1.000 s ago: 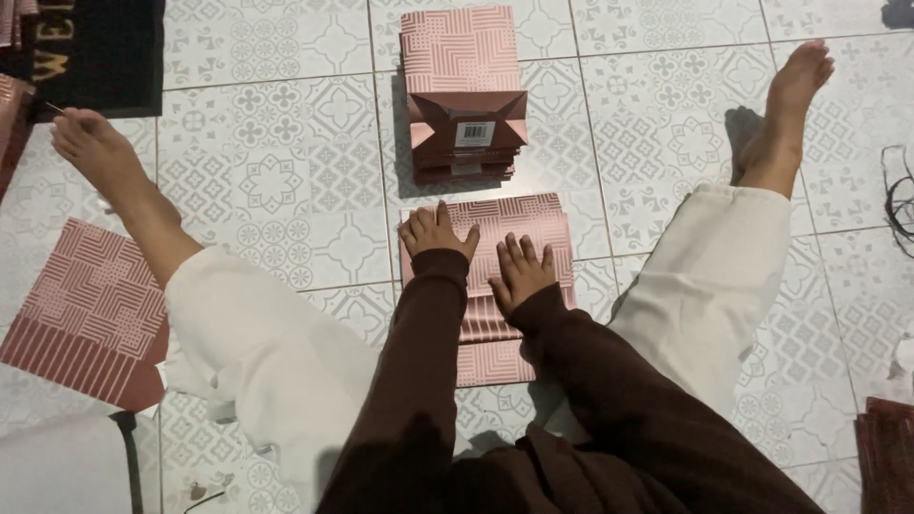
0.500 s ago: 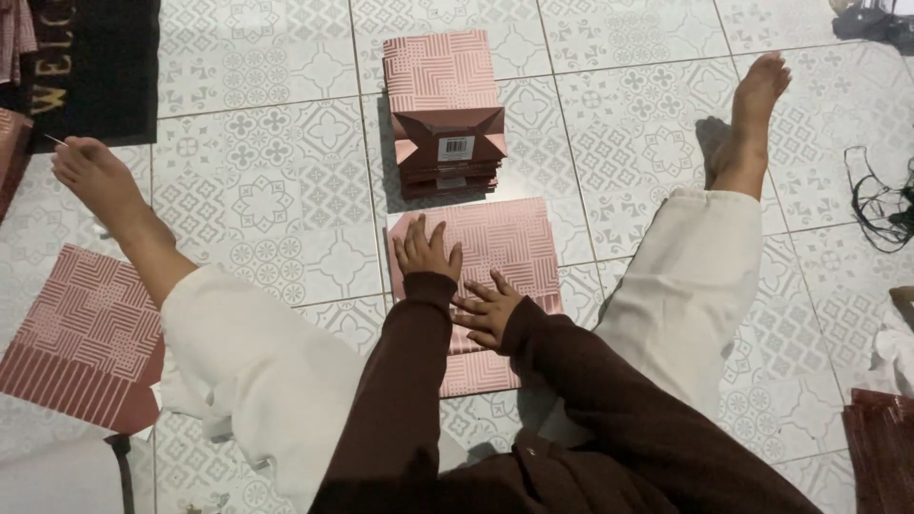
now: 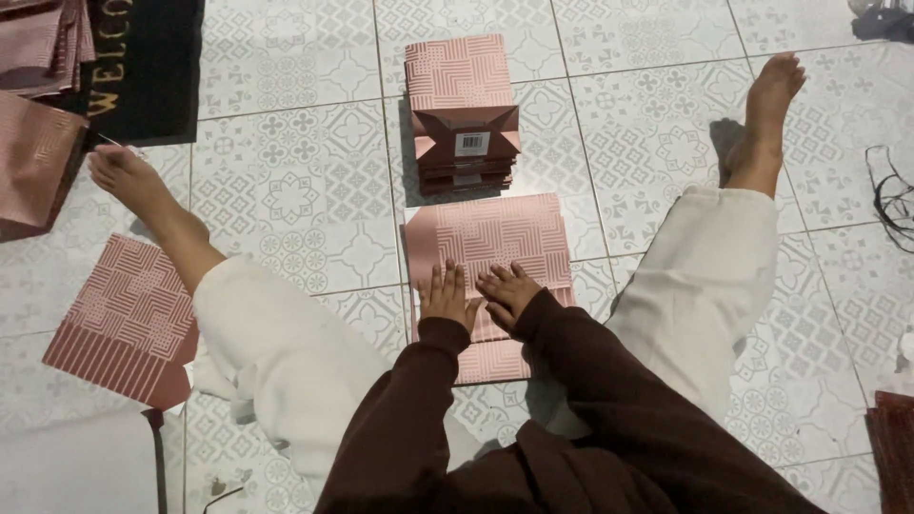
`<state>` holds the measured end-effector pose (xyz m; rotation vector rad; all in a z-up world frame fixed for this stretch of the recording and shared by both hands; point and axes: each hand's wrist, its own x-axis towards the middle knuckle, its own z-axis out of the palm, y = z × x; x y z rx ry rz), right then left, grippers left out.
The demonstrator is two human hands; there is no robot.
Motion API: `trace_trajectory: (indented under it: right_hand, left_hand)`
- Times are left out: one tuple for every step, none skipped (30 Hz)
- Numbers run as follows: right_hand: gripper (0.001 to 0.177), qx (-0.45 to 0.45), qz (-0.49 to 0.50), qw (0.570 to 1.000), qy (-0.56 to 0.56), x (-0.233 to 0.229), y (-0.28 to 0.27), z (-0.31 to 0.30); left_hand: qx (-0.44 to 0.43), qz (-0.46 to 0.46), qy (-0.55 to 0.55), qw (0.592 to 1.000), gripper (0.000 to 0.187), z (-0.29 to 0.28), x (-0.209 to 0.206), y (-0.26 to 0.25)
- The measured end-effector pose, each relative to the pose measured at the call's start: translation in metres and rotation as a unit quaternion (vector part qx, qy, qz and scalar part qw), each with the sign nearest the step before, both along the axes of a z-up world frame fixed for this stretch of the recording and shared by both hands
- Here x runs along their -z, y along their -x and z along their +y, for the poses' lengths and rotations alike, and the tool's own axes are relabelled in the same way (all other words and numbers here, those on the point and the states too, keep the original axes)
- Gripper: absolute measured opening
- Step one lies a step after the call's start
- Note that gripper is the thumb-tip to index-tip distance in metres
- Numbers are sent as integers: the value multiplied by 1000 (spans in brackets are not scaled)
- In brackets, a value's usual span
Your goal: Folding flat cardboard sheets into boxes and stacking them.
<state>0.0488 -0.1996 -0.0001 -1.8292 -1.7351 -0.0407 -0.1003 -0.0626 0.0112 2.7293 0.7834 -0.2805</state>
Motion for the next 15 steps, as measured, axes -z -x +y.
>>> trace_trajectory:
  right_hand:
    - [46,-1,-2,1000,-2,0,-3,1]
    - [47,6,-25,999,30,2,-2,0]
    - [47,14,-48,997,62,3,-1,-1]
    - [47,13,-46,997,63,-1,9,-3]
    - [50,48,-36,990,124,-5,19,-4]
    - [54,84,-31,979,184,-10,22,-5]
    - [54,86,-33,979,184,-12,23,-4]
    - [58,99,-29,973,208,-13,27,-6]
    - [61,112,-25,966,231,-13,32,-8]
    - [61,108,-20,966,235,-19,35,-12]
    - [68,95,-34,970,219,-25,39,-15]
    - [75,88,-54,974,199,-32,31,-13]
    - [75,90,-56,974,198,-33,31,-12]
    - [90,74,-49,971,220,-34,30,-13]
    - [106,58,-42,968,242,-34,29,-13]
  left_hand:
    - [-1,-2,-2,1000,75,2,2,-3]
    - [7,-1,-4,1000,78,2,4,-2]
    - [15,1,-7,1000,81,2,6,-1]
    - [15,3,-7,1000,81,1,6,1]
    - [15,12,-4,1000,80,0,5,3]
    - [17,17,-1,1000,79,0,5,-3]
    - [18,14,-2,1000,79,2,1,-5]
    - [14,21,8,1000,77,-1,-2,-4]
    - [9,27,18,999,74,-4,-4,-3]
    - [7,34,21,999,74,-5,-1,3]
    - [38,33,16,999,80,-7,1,9]
    - [73,25,7,997,87,-2,2,3]
    - [74,23,5,997,87,0,-2,10]
    - [99,27,8,995,91,0,-6,15]
    - [124,30,10,992,95,1,-10,21]
